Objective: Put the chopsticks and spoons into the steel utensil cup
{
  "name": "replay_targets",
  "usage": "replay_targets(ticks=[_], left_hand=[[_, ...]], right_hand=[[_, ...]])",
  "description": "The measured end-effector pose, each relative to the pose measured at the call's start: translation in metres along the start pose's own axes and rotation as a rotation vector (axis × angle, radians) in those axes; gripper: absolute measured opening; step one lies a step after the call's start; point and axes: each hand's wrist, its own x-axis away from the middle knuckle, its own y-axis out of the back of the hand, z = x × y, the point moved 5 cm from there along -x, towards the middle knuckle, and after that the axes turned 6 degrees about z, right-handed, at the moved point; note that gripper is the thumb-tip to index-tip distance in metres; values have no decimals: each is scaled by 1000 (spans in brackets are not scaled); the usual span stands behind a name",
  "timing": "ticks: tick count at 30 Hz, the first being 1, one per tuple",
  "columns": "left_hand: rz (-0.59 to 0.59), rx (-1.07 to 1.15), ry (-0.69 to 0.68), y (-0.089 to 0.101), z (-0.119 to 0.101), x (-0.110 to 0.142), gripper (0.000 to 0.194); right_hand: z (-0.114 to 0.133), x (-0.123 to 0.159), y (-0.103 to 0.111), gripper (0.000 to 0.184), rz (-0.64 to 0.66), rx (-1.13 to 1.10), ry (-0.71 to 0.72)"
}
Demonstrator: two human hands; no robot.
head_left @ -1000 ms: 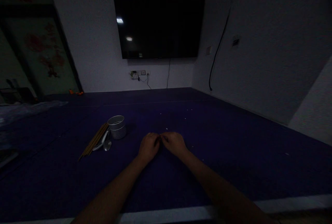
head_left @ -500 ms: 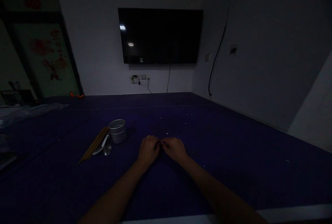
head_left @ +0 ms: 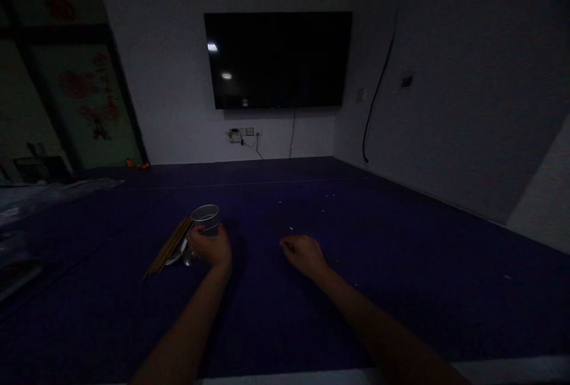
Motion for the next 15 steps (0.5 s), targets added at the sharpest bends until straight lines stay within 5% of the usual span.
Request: replay_targets(ticks=[15], left_hand=[[-45,61,160,-30,34,-8,39]], right_hand=[[1,0,2,30,-4,4,-5]])
